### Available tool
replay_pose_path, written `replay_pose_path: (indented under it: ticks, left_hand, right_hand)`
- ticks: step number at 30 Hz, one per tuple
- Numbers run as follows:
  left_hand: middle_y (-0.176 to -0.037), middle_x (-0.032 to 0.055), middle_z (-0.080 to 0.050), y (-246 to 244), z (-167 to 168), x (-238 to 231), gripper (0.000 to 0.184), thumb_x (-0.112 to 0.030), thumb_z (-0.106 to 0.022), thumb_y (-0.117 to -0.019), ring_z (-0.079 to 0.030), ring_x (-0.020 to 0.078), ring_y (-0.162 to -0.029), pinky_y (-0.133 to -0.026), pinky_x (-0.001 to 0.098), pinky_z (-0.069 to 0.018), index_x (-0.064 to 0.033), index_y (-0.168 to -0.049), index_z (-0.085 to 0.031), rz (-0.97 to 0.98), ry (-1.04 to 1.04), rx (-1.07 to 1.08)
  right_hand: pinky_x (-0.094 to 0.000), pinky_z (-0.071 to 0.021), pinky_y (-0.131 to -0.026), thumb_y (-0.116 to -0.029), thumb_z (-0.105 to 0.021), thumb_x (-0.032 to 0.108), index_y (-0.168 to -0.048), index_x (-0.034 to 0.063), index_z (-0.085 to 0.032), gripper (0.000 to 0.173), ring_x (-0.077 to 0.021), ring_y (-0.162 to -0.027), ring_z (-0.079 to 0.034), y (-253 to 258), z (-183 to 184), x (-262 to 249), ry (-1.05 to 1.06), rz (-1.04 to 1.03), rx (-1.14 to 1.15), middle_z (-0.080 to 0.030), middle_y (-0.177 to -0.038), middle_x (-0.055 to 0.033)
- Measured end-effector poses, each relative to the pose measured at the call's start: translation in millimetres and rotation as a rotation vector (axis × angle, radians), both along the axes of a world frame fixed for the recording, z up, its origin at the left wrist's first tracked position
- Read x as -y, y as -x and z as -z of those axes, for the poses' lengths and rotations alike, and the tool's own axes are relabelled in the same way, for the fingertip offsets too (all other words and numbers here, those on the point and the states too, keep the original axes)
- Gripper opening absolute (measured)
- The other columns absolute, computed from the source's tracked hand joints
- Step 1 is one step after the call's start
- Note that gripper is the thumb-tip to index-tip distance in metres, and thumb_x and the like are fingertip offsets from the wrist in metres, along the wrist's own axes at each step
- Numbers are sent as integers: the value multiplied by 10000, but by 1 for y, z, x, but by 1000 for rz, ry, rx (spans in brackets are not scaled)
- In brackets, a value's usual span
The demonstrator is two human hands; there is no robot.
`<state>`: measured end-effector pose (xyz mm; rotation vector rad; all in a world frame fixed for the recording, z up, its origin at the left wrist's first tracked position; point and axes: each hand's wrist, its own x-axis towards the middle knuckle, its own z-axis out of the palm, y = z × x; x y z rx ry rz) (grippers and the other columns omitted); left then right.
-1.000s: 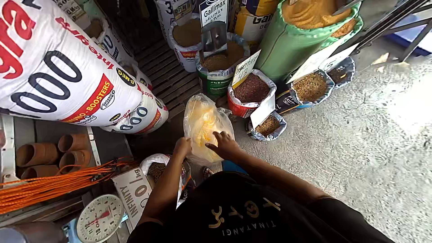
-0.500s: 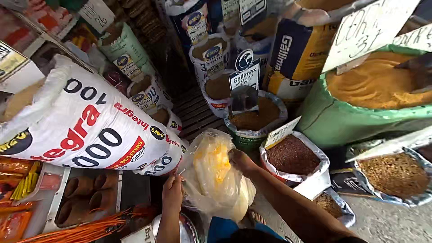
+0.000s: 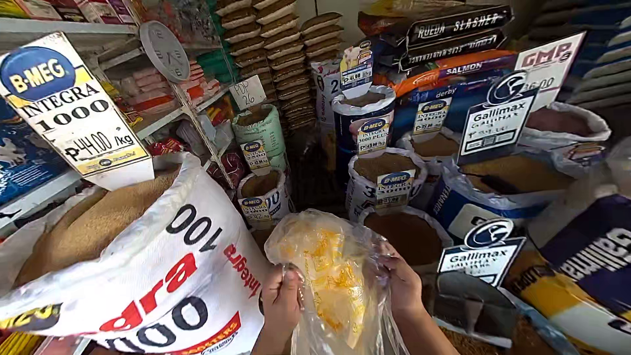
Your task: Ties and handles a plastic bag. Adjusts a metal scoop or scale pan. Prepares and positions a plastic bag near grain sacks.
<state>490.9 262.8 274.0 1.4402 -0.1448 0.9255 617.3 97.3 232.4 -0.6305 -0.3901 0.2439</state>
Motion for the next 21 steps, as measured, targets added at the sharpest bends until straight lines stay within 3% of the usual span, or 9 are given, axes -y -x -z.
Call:
replay_pose_path:
  ticks: [5, 7, 9, 11, 13, 16, 18, 19, 21]
  left_hand:
    - [-706, -145, -652, -121, -28, -35, 238, -371, -579, -1040, -575, -83, -557, -513, 98, -491, -218, -953, -740, 23, 64, 256]
    - [-758, -148, -699, -166, -33, -52, 219, -359, -593, -1032, -620, -82, -614, -564, 98, -517, -232, -973, -762, -39, 116, 327]
    - [-777, -147, -713, -211, -35, -73, 217, -359, -595, -1028, -633, -84, -636, -585, 97, -525, -236, -978, -766, -50, 136, 375]
    - [-804, -137, -726, -259, -34, -95, 213, -343, -588, -1035, -646, -82, -669, -616, 96, -532, -231, -1005, -767, -32, 112, 409]
    - [-818, -140, -730, -311, -36, -111, 213, -340, -583, -1038, -650, -84, -684, -632, 92, -532, -237, -1024, -768, -52, 90, 399]
    - [-763, -149, -703, -397, -55, -145, 237, -357, -562, -1050, -619, -85, -616, -569, 93, -515, -241, -979, -755, -131, 48, 309]
    - [-731, -156, -693, -444, -71, -175, 256, -383, -556, -1048, -604, -79, -571, -530, 96, -506, -256, -948, -755, -172, 47, 240]
    - [-713, -156, -680, -461, -78, -189, 261, -396, -562, -1043, -589, -73, -552, -512, 102, -497, -263, -927, -754, -202, 66, 208]
    - [-671, -150, -649, -490, -90, -215, 255, -410, -588, -1029, -564, -58, -514, -472, 114, -478, -269, -879, -738, -281, 126, 172]
  right_hand:
    - [-104, -396, -448, -931, -665, 341, -886, 315, -716, 73, 84, -489, -469, -87, -27, -36, -59, 89, 79, -558, -617, 165]
    - [-104, -399, -456, -984, -582, 493, -860, 356, -713, 226, 95, -492, -477, -126, -39, -50, 20, 175, 97, -567, -610, 194]
    - [-100, -428, -478, -1082, -370, 448, -829, 363, -680, 408, 101, -512, -510, -170, -46, -69, 97, 276, 83, -605, -630, 209]
    - [-109, -415, -469, -1106, -247, 372, -813, 339, -642, 493, 89, -489, -490, -224, -45, -93, 139, 298, 44, -580, -596, 201]
    - [-118, -413, -464, -1110, -240, 368, -830, 320, -637, 488, 76, -475, -478, -280, -41, -120, 159, 253, 8, -561, -579, 193]
    - [-134, -410, -481, -1080, -421, 369, -837, 303, -618, 321, 65, -501, -466, -369, -49, -163, 202, 199, -21, -533, -604, 188]
    - [-131, -451, -514, -965, -604, 205, -828, 271, -578, 155, 65, -545, -505, -425, -65, -193, 264, 223, -28, -555, -652, 180]
    - [-142, -462, -537, -877, -667, 98, -812, 246, -548, 200, 53, -567, -516, -450, -73, -207, 293, 236, -23, -557, -669, 165]
    - [-151, -483, -587, -821, -696, -25, -795, 214, -531, 291, 38, -608, -529, -494, -86, -235, 304, 246, -11, -557, -687, 144]
